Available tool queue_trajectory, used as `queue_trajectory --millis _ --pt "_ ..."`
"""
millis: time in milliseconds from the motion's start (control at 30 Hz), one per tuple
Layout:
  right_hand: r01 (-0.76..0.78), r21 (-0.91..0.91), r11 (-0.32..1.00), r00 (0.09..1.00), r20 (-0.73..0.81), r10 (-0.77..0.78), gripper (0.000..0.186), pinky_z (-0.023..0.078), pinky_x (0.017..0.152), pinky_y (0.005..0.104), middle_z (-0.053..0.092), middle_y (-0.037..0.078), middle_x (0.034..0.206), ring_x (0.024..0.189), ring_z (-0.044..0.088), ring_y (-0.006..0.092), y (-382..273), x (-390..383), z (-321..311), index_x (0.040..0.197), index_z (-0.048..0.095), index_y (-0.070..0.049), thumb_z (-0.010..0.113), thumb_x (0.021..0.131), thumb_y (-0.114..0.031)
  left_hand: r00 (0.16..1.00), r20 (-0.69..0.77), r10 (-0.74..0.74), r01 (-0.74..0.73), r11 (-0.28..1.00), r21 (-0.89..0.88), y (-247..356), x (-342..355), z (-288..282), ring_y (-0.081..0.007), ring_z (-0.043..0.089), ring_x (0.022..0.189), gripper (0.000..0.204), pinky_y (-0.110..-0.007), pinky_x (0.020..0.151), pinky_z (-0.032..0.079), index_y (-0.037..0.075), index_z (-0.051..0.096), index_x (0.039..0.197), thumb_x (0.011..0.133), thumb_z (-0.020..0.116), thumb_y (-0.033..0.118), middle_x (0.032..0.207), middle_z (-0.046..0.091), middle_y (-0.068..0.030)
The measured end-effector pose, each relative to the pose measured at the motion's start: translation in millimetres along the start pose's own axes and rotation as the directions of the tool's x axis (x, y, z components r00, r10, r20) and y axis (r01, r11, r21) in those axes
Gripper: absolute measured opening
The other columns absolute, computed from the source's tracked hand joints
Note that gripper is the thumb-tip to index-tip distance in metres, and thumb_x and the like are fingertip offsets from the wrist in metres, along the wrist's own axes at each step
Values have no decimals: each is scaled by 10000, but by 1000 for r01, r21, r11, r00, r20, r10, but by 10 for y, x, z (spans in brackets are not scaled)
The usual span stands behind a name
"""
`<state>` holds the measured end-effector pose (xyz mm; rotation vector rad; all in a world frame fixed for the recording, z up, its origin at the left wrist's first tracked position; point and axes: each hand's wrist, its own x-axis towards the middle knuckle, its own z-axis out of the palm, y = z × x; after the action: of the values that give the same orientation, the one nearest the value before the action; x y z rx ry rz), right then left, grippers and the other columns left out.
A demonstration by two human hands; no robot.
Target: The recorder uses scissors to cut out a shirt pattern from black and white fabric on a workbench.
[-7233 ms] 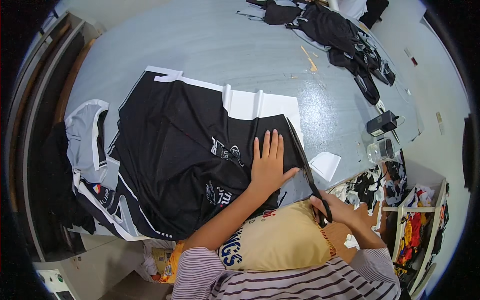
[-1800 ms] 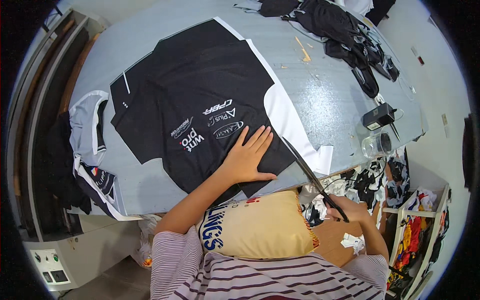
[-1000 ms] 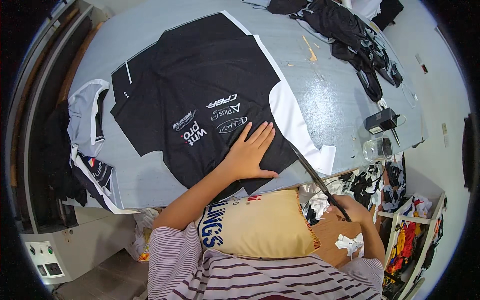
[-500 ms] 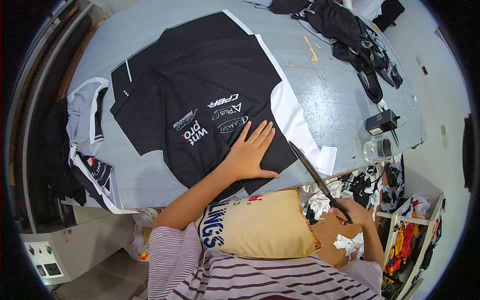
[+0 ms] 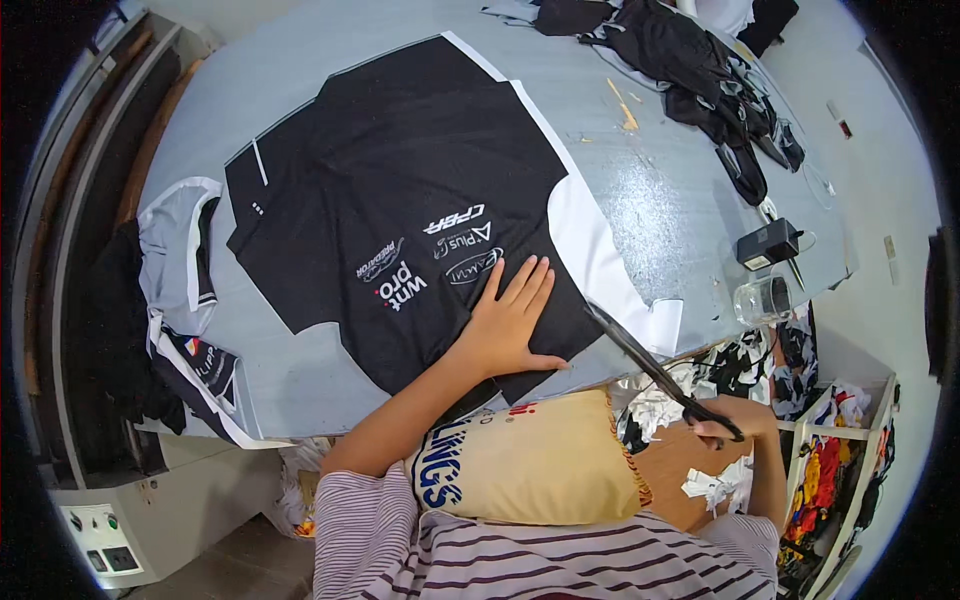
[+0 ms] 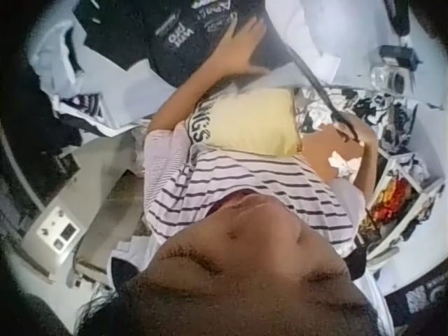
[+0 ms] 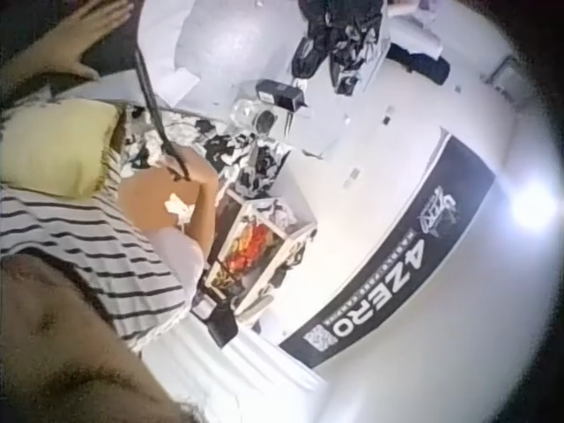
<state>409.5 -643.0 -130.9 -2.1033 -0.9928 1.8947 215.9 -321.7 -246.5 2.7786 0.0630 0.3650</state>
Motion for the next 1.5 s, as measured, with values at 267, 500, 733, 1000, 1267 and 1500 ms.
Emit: queue_trajectory --millis 267,500,733,1000,1267,1500 --pt "3 36 999 1000 -1 -3 516 455 523 271 558 35 600 551 581 134 1 -33 -6 885 516 -34 515 877 -550 1000 1 16 -16 1000 9 -7 -22 16 -299 204 1378 1095 -540 1102 78 -63 317 1363 669 516 761 1445 287 -205" --pt "-29 23 999 1000 12 29 489 455 516 263 550 33 597 550 588 121 -117 -73 -105 871 516 -35 498 895 -524 1000 15 12 -12 1000 12 -16 -24 -26 -304 198 1380 1094 -530 1106 83 -53 310 1370 669 522 760 1451 279 -201" --pt "-40 2 999 999 27 40 529 464 527 267 585 36 623 581 609 130 -82 -192 -33 823 515 -46 463 892 -568 999 49 11 -12 1000 11 11 -33 -30 -310 189 1383 1096 -536 1103 89 -53 299 1376 675 523 759 1461 260 -201" --pt "-24 -117 993 985 -172 4 550 460 525 287 575 56 605 568 612 161 -331 342 178 862 549 -23 495 874 -571 999 43 19 -21 999 36 18 -18 -58 -321 217 1372 1119 -535 1101 102 -89 316 1354 661 538 761 1442 286 -226" --pt "50 46 998 984 -176 -41 603 475 560 291 589 82 663 611 611 162 -366 575 328 900 531 -16 476 861 -615 1000 20 16 -17 999 36 46 -21 -69 -309 227 1368 1134 -531 1101 109 -89 339 1343 633 544 772 1427 306 -230" --pt "102 75 992 988 -123 -92 601 460 549 287 556 53 653 598 588 155 -315 585 277 932 500 -37 450 865 -632 997 76 -8 8 1000 11 50 -8 -94 -316 191 1382 1154 -532 1103 85 -99 299 1356 633 580 755 1449 259 -240"
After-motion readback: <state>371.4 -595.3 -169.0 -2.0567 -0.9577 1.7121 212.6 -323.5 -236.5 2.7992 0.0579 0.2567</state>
